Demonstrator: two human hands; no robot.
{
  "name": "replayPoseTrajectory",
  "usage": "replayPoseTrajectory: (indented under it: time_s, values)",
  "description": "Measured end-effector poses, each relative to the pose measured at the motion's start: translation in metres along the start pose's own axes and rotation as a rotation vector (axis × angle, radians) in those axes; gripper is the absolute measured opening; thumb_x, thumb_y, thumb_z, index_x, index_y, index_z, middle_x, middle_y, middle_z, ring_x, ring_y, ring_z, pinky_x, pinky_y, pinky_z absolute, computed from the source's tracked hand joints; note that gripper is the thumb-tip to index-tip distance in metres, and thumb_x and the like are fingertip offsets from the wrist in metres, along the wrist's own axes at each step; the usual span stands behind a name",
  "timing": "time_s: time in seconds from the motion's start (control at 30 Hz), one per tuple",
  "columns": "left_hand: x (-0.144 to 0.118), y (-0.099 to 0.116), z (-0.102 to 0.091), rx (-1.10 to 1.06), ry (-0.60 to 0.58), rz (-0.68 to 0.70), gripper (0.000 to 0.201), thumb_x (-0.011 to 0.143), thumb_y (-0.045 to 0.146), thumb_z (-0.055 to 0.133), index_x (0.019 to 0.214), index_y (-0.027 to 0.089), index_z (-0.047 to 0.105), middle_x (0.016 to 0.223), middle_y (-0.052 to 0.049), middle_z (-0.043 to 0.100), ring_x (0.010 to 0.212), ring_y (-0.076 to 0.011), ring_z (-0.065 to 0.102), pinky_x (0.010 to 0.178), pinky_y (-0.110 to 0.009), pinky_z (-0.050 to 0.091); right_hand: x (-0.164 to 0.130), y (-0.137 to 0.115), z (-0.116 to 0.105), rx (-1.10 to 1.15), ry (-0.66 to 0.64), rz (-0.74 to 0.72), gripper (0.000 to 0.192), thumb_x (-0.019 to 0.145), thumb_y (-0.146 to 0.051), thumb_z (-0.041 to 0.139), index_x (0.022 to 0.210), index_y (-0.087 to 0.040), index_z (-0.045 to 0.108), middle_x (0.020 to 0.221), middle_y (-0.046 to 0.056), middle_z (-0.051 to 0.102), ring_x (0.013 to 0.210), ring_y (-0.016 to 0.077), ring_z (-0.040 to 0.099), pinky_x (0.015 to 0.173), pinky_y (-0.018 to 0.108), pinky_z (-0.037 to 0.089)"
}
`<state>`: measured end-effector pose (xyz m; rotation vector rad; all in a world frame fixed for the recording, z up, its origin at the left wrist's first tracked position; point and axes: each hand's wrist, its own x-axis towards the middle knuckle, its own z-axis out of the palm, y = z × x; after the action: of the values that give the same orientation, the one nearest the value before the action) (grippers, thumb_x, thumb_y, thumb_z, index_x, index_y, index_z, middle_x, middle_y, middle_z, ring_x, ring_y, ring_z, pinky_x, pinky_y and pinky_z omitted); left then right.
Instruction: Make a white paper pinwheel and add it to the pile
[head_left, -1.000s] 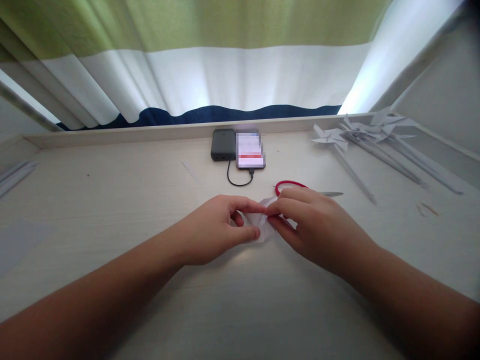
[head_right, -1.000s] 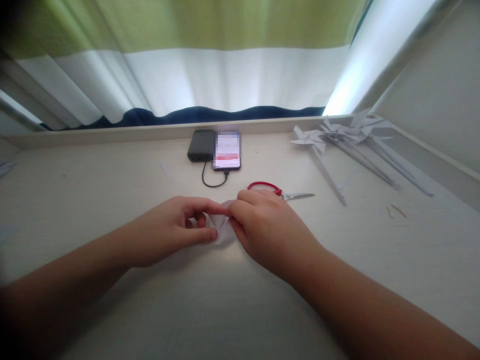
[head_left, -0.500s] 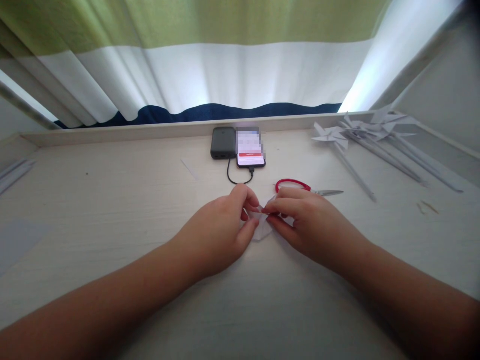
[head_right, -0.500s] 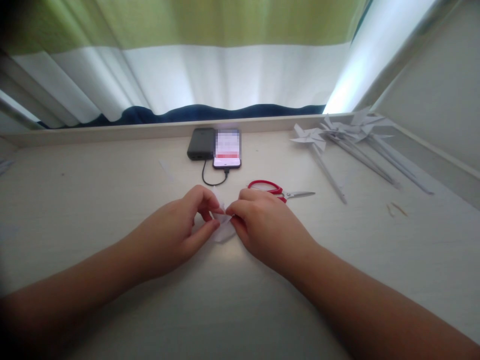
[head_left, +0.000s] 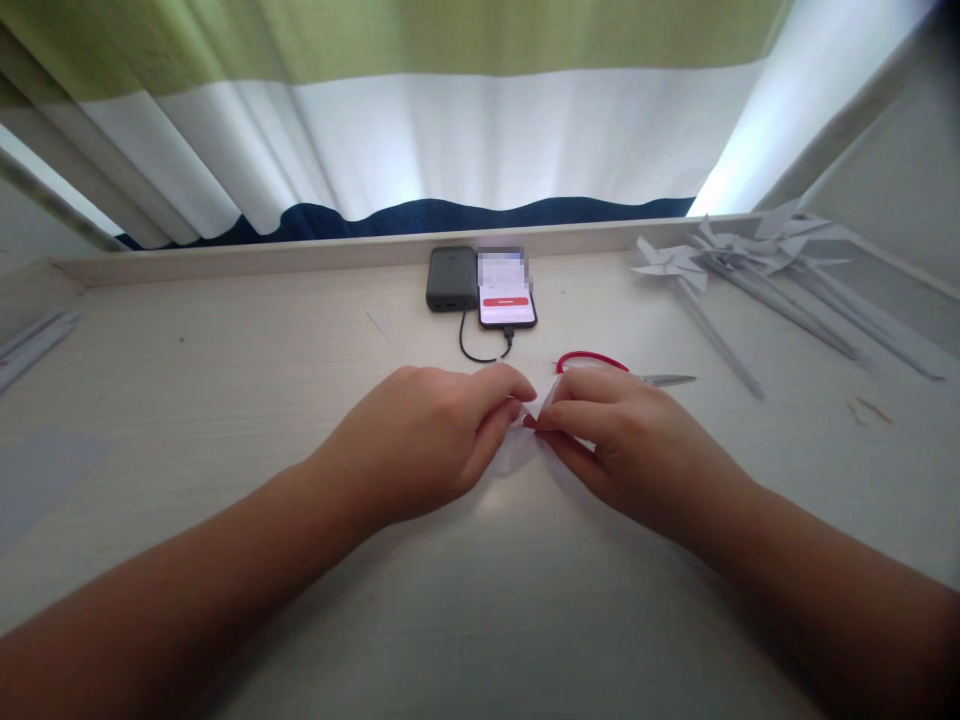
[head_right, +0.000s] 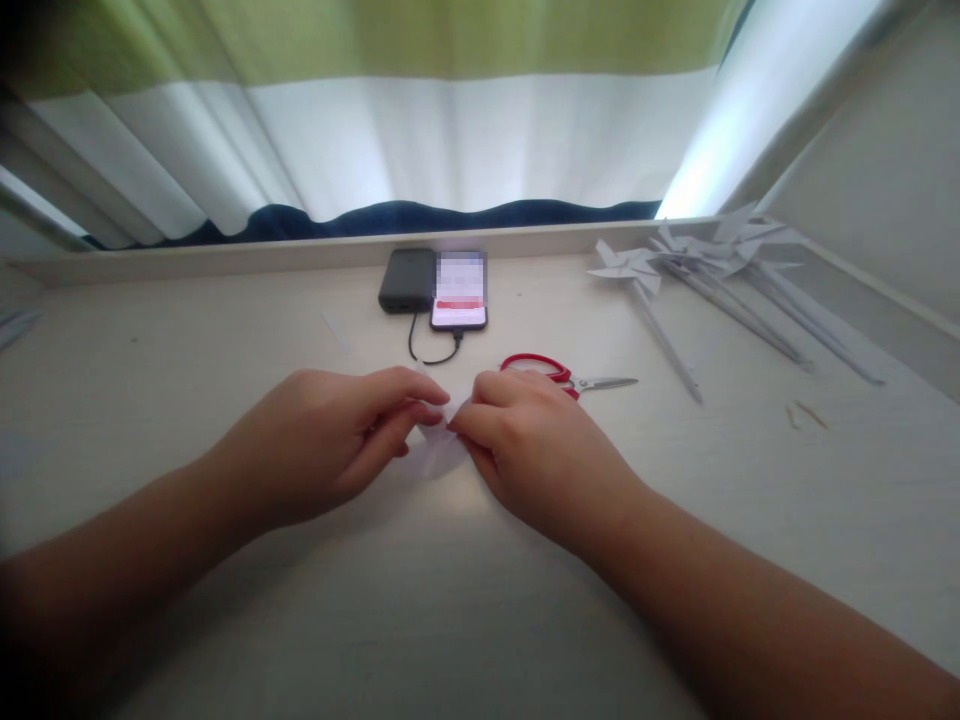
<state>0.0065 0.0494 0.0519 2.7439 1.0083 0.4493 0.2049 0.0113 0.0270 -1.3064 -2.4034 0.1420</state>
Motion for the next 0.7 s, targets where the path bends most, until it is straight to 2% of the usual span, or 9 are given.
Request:
replayPoseTrajectory:
  time_s: [0.13, 0.23, 0.37, 0.47, 0.57, 0.7]
  values:
    - [0.002, -0.007, -0.012, -0.023, 0.100, 0.002, 0.020, 0.087, 0.027, 0.047, 0.098, 0.022, 0.063, 0.079, -0.001, 0.068, 0.064, -0.0145, 0.061, 0.060, -0.026, 0.046, 0.000, -0.001, -0.001, -0.037, 0.002, -0.039, 0.016, 0.085, -0.016, 0.054, 0.082, -0.017, 0.069, 0.079, 0.006, 0.059, 0.075, 0.0178, 0.053, 0.068, 0.031, 0.041]
    - [0.004, -0.013, -0.014, -0.143, 0.109, 0.064, 0.021, 0.086, 0.023, 0.049, 0.100, 0.023, 0.064, 0.094, -0.003, 0.067, 0.075, -0.0145, 0.062, 0.068, -0.027, 0.049, -0.002, -0.004, -0.002, -0.062, 0.001, -0.145, 0.015, 0.084, -0.014, 0.054, 0.083, -0.017, 0.069, 0.078, 0.005, 0.058, 0.075, 0.0177, 0.051, 0.069, 0.031, 0.040]
    - [0.009, -0.019, -0.008, -0.281, -0.046, 0.190, 0.025, 0.085, 0.020, 0.051, 0.105, 0.024, 0.065, 0.118, -0.006, 0.059, 0.100, -0.0178, 0.059, 0.087, -0.032, 0.048, -0.004, -0.007, -0.003, -0.071, -0.021, -0.303, 0.017, 0.086, -0.013, 0.051, 0.078, -0.017, 0.066, 0.077, 0.005, 0.057, 0.074, 0.0171, 0.049, 0.070, 0.032, 0.039]
    - [0.010, -0.020, -0.004, -0.303, -0.159, 0.200, 0.022, 0.085, 0.020, 0.052, 0.101, 0.025, 0.066, 0.115, -0.004, 0.061, 0.106, -0.0190, 0.056, 0.094, -0.035, 0.044, -0.005, -0.009, -0.002, -0.070, -0.027, -0.343, 0.019, 0.088, -0.015, 0.049, 0.078, -0.017, 0.066, 0.077, 0.005, 0.057, 0.073, 0.0169, 0.048, 0.069, 0.032, 0.038]
    - [0.011, -0.018, -0.005, -0.344, -0.215, 0.139, 0.020, 0.084, 0.022, 0.053, 0.098, 0.025, 0.066, 0.109, -0.004, 0.064, 0.102, -0.0182, 0.059, 0.089, -0.033, 0.046, -0.005, -0.010, -0.002, -0.056, -0.033, -0.374, 0.020, 0.088, -0.015, 0.049, 0.080, -0.017, 0.067, 0.078, 0.006, 0.058, 0.074, 0.0172, 0.048, 0.069, 0.032, 0.039]
    - [0.010, -0.015, -0.007, -0.459, -0.279, 0.039, 0.026, 0.080, 0.026, 0.058, 0.106, 0.025, 0.062, 0.107, -0.004, 0.064, 0.090, -0.0169, 0.062, 0.072, -0.027, 0.050, -0.006, -0.013, -0.002, -0.044, -0.053, -0.410, 0.020, 0.089, -0.014, 0.048, 0.083, -0.018, 0.067, 0.081, 0.006, 0.060, 0.077, 0.0183, 0.050, 0.071, 0.034, 0.041]
